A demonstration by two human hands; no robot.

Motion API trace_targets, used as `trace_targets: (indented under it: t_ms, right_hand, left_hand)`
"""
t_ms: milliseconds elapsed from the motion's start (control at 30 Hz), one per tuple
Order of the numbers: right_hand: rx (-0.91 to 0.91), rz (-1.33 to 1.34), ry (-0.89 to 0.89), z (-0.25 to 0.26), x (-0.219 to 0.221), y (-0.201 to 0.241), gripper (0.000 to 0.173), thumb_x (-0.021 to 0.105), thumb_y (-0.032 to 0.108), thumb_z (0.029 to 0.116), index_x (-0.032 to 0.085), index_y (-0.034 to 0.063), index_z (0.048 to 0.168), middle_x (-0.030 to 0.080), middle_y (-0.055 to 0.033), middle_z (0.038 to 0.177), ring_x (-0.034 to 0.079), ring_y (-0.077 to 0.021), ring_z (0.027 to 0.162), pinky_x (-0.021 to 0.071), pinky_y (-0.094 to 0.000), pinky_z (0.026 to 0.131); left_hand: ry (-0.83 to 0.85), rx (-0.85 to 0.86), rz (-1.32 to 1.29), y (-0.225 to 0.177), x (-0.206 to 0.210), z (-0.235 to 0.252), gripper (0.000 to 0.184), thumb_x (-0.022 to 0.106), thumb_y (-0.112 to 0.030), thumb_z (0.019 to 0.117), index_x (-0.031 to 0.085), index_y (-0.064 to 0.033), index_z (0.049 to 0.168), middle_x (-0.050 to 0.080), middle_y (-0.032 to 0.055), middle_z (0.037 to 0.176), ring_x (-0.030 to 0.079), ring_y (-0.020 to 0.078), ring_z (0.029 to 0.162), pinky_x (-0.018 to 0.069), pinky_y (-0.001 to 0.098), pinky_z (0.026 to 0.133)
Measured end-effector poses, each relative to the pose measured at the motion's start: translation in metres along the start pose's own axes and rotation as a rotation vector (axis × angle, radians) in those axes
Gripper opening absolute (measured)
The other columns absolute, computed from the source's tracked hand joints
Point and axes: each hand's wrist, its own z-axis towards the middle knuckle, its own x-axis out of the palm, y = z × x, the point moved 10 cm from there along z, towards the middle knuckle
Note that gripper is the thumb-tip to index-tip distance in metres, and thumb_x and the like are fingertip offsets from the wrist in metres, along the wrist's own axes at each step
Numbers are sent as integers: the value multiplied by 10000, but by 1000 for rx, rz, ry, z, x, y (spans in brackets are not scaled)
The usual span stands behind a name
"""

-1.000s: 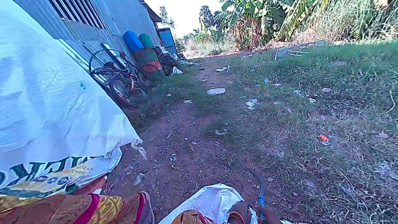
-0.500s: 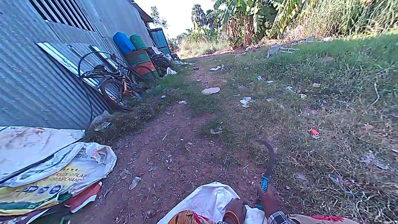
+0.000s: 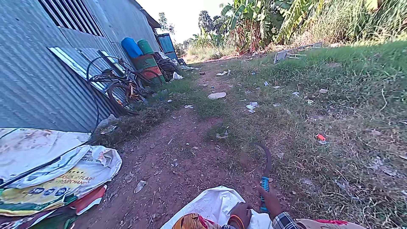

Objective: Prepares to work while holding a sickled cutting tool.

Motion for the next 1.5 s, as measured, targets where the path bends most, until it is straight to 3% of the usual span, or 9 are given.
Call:
trace_targets:
  t_ms: [133,267,400,567,700,833,933,1067,1500]
  right_hand:
    - [-161,48,-78,25,5,32,521,572,206,1068,348,-6,1488,587,-144,817,599,-209,554,562,-389,540]
    - [221,-187,148,33,25,-57,386,527,219,1090,455,-18,1386,611,-131,876,615,-197,669,550,-372,660]
    - [396,-79,246,33,34,-91,253,505,246,1099,544,10,1181,558,-44,726,554,-125,567,510,-289,561]
    - [350,-99,161,24,30,-78,329,534,245,1088,516,5,1312,577,-78,803,568,-146,604,515,-313,587]
    - [108,-101,-27,34,16,-56,475,569,284,1077,479,-42,1410,637,-188,926,621,-239,684,549,-426,670]
    - [-110,26,-191,42,0,-34,609,548,281,1084,301,-19,1552,639,-218,931,637,-257,639,571,-452,624]
    - [106,-182,-3,34,11,-58,495,539,259,1091,410,-47,1458,642,-207,972,645,-252,742,558,-433,725]
    - [394,-193,242,29,28,-95,359,503,308,1100,562,-6,1264,609,-92,849,589,-161,675,522,-339,662]
    - [426,33,211,25,35,-93,294,517,269,1096,511,27,1262,516,-42,713,527,-124,531,490,-273,517]
  left_hand:
    - [18,-4,-2,0,0,1,419,399,-276,1085,601,-100,1407,593,161,1423,535,317,1359,402,521,1155]
    - [37,-31,16,1,3,2,441,397,-313,1083,598,-94,1408,570,156,1459,516,319,1382,397,537,1158]
    - [47,-42,32,1,0,4,450,389,-288,1087,578,-35,1408,555,193,1460,516,348,1377,404,546,1145]
    - [72,-29,53,-5,-2,0,441,374,-261,1092,572,-36,1416,557,202,1457,508,353,1383,394,546,1152]
    - [71,-25,58,-2,3,3,438,378,-269,1091,575,-69,1428,553,174,1472,492,335,1403,388,536,1166]
    - [68,-13,58,-1,2,4,430,366,-273,1096,587,-105,1425,556,153,1475,490,321,1406,387,533,1166]
    - [62,-34,46,0,3,1,429,383,-289,1092,589,-113,1424,560,148,1473,505,324,1392,399,544,1155]
    - [29,-51,29,1,0,-2,440,408,-309,1087,595,-70,1405,569,165,1456,524,327,1373,402,546,1150]
    - [10,-42,20,0,-2,-4,430,399,-312,1094,603,-77,1392,586,155,1435,542,313,1355,410,526,1145]
